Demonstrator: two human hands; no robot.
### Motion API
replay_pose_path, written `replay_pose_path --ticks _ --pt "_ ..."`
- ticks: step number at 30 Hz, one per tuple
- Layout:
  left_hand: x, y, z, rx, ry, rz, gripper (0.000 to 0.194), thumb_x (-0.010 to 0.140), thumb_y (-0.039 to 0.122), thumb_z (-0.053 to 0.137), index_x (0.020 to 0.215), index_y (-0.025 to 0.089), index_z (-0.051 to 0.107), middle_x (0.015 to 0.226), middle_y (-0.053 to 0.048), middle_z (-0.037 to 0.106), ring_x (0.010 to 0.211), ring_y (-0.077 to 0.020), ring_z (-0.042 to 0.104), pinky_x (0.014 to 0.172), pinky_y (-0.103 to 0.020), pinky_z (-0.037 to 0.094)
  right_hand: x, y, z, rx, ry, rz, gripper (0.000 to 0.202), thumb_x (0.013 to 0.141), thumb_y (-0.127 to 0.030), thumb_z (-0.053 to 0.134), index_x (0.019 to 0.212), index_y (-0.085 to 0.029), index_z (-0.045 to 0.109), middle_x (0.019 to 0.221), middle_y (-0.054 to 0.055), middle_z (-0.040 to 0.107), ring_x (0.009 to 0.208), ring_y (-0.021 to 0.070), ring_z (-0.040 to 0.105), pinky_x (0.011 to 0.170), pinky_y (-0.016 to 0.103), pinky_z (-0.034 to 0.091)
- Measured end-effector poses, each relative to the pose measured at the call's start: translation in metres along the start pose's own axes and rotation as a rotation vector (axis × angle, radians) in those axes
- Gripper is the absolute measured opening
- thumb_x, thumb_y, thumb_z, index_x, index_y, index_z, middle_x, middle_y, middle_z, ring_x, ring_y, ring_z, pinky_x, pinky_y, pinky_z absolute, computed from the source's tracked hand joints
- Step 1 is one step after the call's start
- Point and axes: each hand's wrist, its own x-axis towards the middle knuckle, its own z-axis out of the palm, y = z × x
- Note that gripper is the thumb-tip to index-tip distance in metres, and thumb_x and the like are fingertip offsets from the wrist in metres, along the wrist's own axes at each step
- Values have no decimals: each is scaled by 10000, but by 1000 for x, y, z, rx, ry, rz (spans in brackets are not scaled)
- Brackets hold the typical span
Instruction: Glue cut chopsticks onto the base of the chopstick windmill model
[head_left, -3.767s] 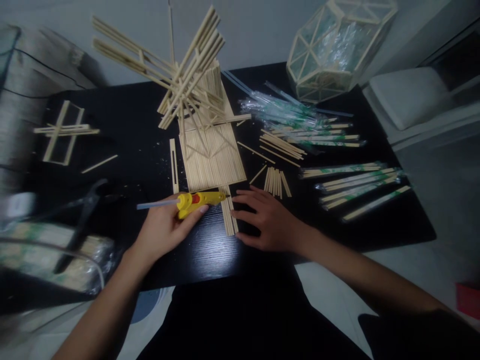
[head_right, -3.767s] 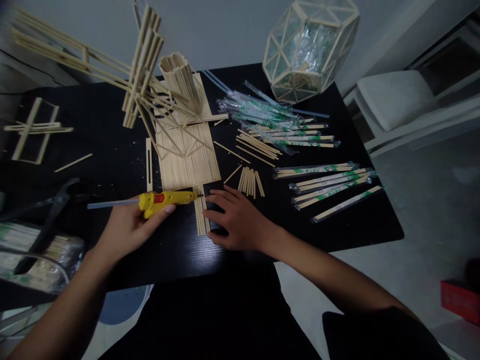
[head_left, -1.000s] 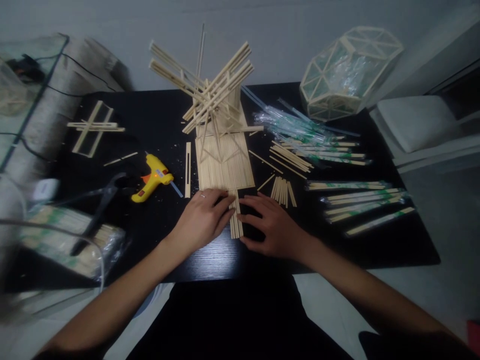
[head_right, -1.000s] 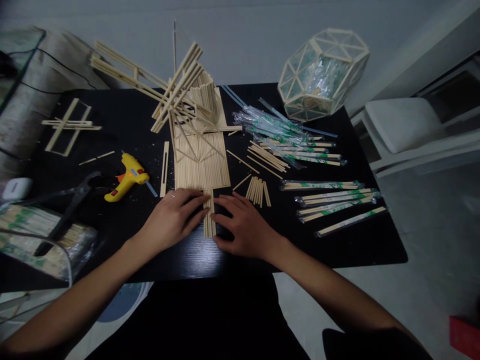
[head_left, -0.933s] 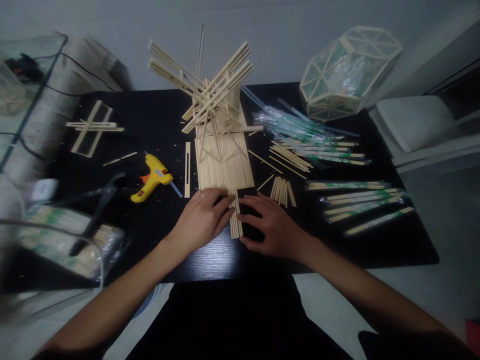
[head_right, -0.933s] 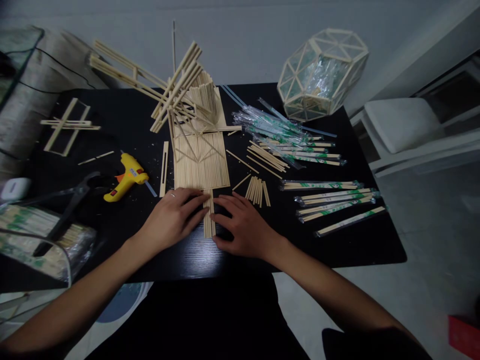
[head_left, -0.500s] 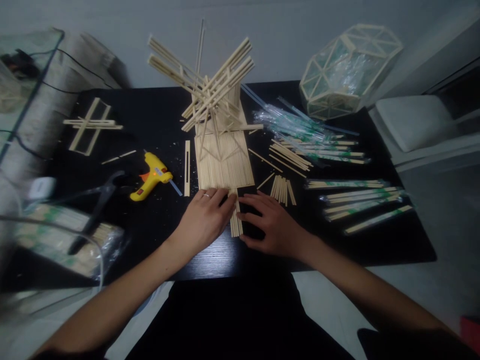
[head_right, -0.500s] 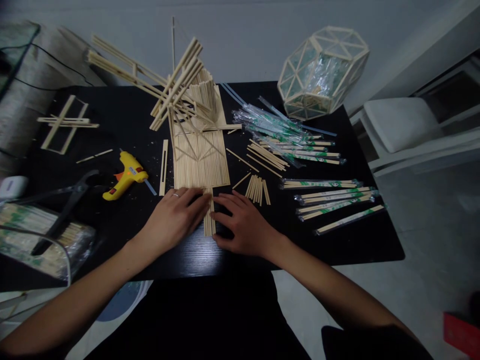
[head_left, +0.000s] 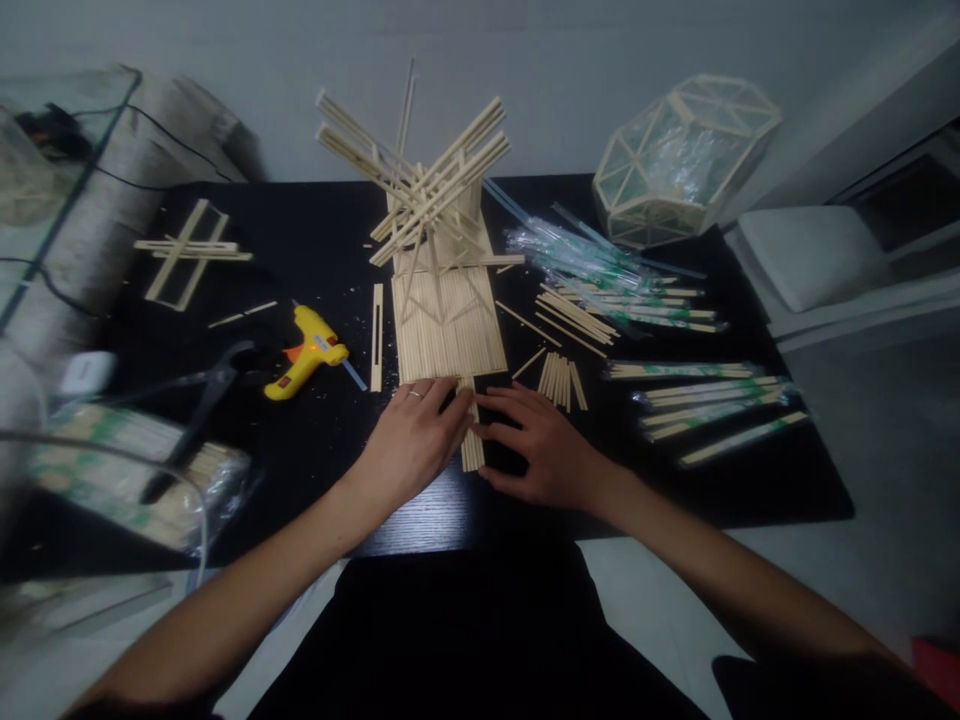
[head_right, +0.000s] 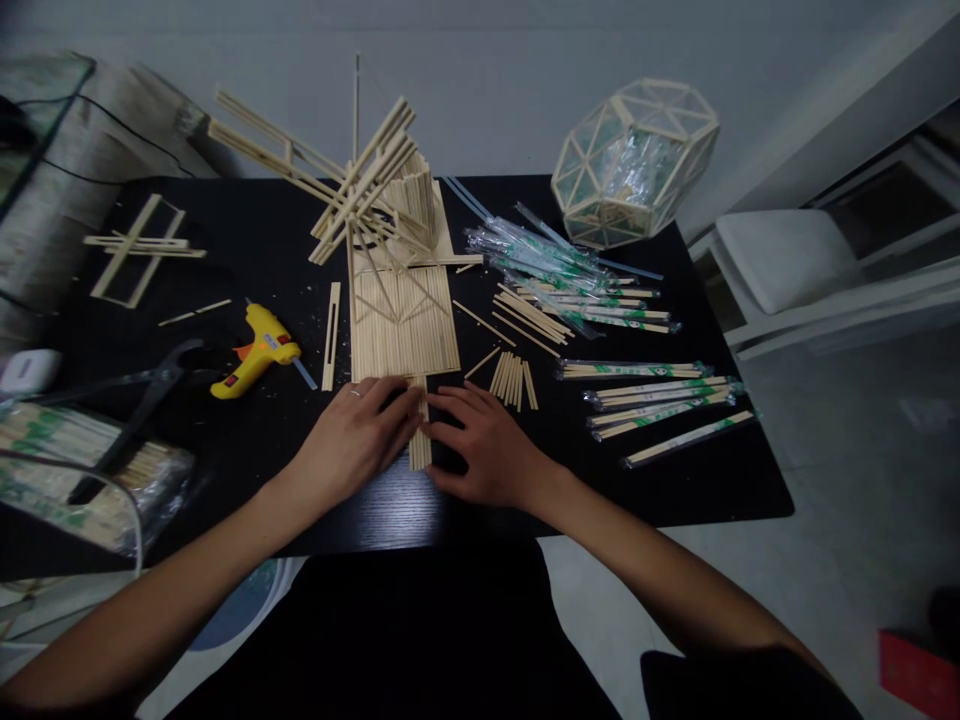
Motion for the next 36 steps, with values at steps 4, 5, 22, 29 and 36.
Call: replay_pose_path --ticks 4,5,22,29,36 --pt "-2 -2 -6 -91 -10 -10 400 1044 334 532 1365 106 605 1263 -190 645 1132 -342 624 944 -506 550 0 -1 0 6 11 -1 366 912 -397 742 1233 -222 725 1461 152 643 1433 328 558 1220 607 402" --pt "-3 -2 -8 -118 -19 -11 442 1021 353 570 1388 108 592 1277 -194 639 1153 -353 617 954 -516 550 0 -1 -1 12 15 2 352 910 -393 745 1217 -222 729 1463 151 644 1435 329 557 1219 607 402" --pt "-7 -7 -7 -139 -50 28 651 987 519 651 1459 85 533 1367 -235 604 1225 -395 602 1004 -555 534 1 -1 -2 17 21 2 334 902 -384 754 1192 -221 727 1428 141 673 1421 335 570 1210 615 416" --pt "-4 -7 -9 -148 -69 31 619 976 513 676 1418 96 553 1351 -232 610 1203 -391 606 975 -550 539 2 -1 -3 6 12 -2 336 908 -396 749 1194 -219 732 1423 132 674 1422 331 563 1222 599 407" --pt "-5 -7 -9 -149 -69 26 641 970 517 687 1427 92 543 1357 -226 605 1201 -379 603 993 -539 527 3 -2 -4 24 13 -4 334 908 -378 754 1181 -186 738 1416 156 680 1404 350 574 1203 612 410"
